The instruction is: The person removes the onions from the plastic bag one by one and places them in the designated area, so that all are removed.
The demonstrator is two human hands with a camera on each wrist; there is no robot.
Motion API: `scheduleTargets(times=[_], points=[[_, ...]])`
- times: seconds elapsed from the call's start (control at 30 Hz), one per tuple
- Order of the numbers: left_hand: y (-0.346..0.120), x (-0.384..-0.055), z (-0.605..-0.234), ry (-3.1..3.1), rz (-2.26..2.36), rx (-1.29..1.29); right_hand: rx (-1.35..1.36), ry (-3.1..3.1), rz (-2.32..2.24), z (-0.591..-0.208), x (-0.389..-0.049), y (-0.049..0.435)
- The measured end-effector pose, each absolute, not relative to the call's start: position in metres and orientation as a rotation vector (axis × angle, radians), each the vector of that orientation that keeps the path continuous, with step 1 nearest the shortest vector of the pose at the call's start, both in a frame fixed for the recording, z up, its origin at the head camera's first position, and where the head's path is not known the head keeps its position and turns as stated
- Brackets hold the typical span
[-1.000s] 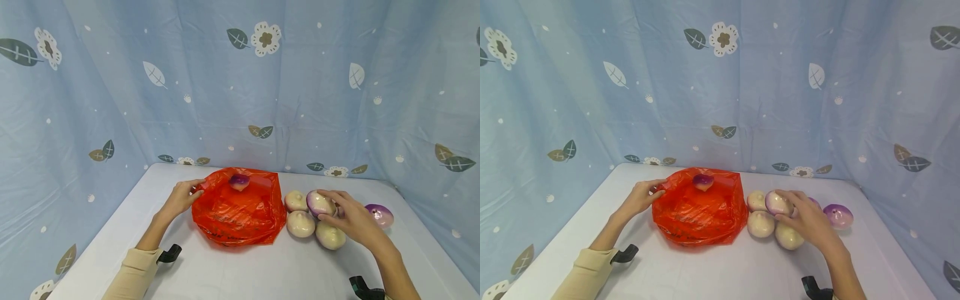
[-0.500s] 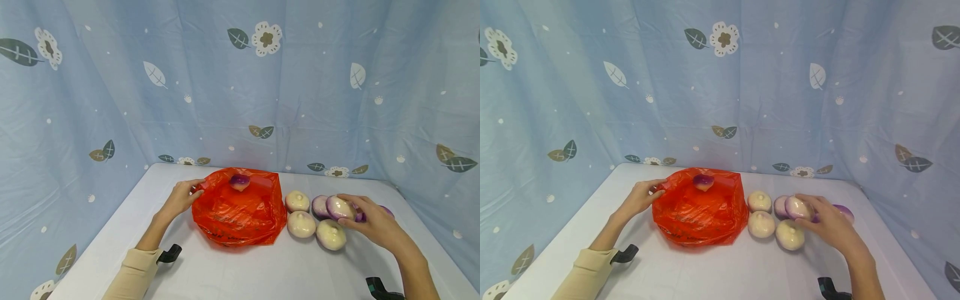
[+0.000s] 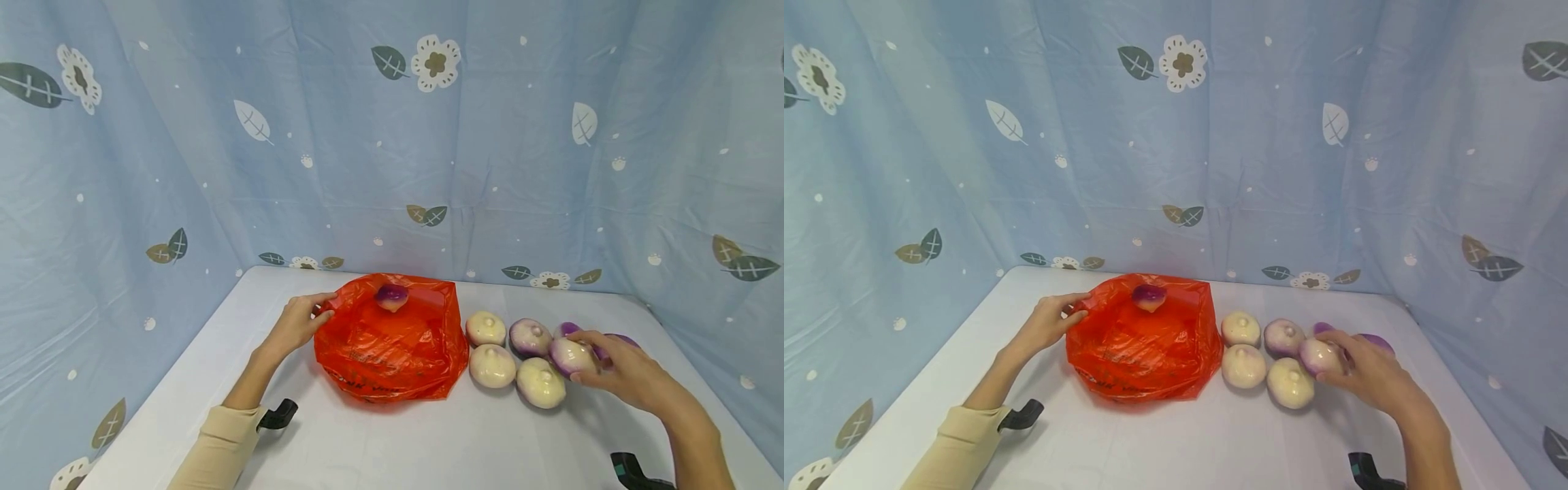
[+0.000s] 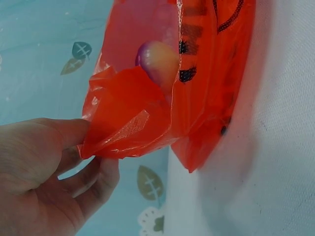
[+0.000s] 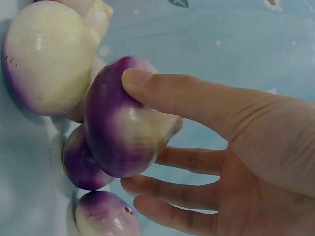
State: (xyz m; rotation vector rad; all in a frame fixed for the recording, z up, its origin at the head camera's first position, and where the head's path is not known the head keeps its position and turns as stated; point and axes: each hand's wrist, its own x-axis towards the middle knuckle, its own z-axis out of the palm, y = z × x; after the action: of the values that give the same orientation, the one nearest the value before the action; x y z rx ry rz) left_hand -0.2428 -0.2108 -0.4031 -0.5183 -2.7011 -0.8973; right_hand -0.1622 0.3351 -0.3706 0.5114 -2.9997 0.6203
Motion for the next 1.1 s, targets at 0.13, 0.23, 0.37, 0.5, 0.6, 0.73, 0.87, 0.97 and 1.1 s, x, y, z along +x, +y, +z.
scheduleTargets(times=[0.13, 0.23, 0.37, 0.5, 0.6, 0.73, 0.87, 0.97, 1.1], points=[[-0.210, -0.243, -0.402, -2.700, -0.889, -0.521, 0.485, -3.054, 0.666, -0.372, -0.161, 0.338], [-0.210, -0.243, -0.402, -2.697, -0.885, -0.521, 0.476, -3.069, 0.684, -0.372, -0.160, 0.342], [-0.210, -0.244, -0.402, -2.698, -0.893, -0.525, 0.495, -3.086, 0.720, -0.374, -0.160, 0.348], [-0.211, -0.244, -0.402, -2.699, -0.896, -0.529, 0.462, -3.166, 0.760, -0.376, -0.163, 0.353], [-0.211, -0.243, -0.403, -2.700, -0.896, -0.530, 0.414, -3.219, 0.761, -0.378, -0.165, 0.355], [-0.211, -0.244, -0.403, -2.701, -0.892, -0.529, 0.385, -3.249, 0.747, -0.382, -0.167, 0.356], [-0.211, -0.244, -0.403, -2.703, -0.892, -0.524, 0.360, -3.264, 0.751, -0.385, -0.168, 0.357], [-0.211, -0.243, -0.404, -2.702, -0.896, -0.521, 0.377, -3.252, 0.751, -0.387, -0.168, 0.358], [-0.211, -0.243, -0.403, -2.705, -0.894, -0.514, 0.406, -3.230, 0.739, -0.389, -0.167, 0.358]])
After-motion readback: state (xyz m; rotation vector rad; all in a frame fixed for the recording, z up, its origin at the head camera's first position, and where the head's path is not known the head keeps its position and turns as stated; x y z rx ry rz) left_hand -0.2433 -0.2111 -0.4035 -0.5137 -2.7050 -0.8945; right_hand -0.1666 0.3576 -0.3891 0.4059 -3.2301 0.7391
